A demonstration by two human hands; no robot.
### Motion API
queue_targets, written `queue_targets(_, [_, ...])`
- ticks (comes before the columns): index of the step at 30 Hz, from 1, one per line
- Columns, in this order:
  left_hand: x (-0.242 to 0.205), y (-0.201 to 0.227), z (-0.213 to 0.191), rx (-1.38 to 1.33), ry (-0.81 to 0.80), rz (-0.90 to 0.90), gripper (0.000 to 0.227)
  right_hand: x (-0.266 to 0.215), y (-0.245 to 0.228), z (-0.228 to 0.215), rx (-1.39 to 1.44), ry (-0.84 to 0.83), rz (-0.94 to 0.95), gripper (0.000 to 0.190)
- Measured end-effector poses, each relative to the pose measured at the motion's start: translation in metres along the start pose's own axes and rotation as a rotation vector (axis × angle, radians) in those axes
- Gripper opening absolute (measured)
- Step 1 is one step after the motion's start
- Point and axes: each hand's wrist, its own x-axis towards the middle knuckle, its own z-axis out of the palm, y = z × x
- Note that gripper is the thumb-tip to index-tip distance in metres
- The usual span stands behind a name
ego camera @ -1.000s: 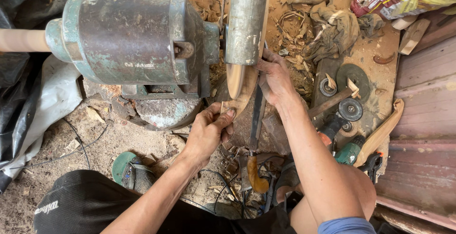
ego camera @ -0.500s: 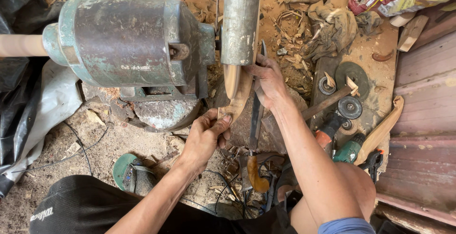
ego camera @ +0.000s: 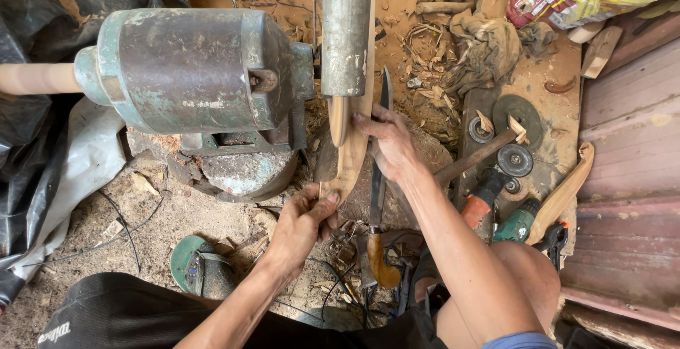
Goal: The person inserts a metal wire into a wooden piece, secures it with pliers, and hammers it flush. Then the person uses an angle grinder to smooth the wire area and a belt sander to shape and smooth the wooden piece.
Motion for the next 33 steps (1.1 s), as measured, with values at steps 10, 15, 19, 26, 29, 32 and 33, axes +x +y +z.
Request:
queue_targets(10, [-0.032,-0.027,0.008,0.854,0.138,0.426,0.011,-0.055,0.003,-0.021,0.141,-0.211,-0.052,0.026])
queue_targets(15, [-0.028,-0.023,0.01,0.872,0.143,0.548,0.008,-0.058,-0.012,-0.019,0.218,-0.271,-0.077,0.037])
queue_targets(19, [-0.021,-0.004,0.008,0.727,0.091,0.492,0.015,-0.045,-0.02,-0.021,0.189,-0.31,-0.15,0.04])
queue_targets(26, [-0.001,0.034,-0.002,0.358,-0.009,0.183,0.022,-0.013,-0.033,-0.008,0.13,-0.178,-0.173,0.053])
queue_targets(29, [0.01,0.035,-0.004,0.274,-0.033,0.214,0.023,-0.003,-0.035,-0.004,0.107,-0.17,-0.193,0.052])
queue_targets(32, [0.022,0.033,-0.005,0.216,-0.042,0.206,0.023,0.005,-0.034,-0.003,0.102,-0.145,-0.187,0.052])
queue_targets(33, [0.025,0.032,-0.006,0.211,-0.044,0.196,0.024,0.007,-0.034,-0.002,0.104,-0.133,-0.18,0.053])
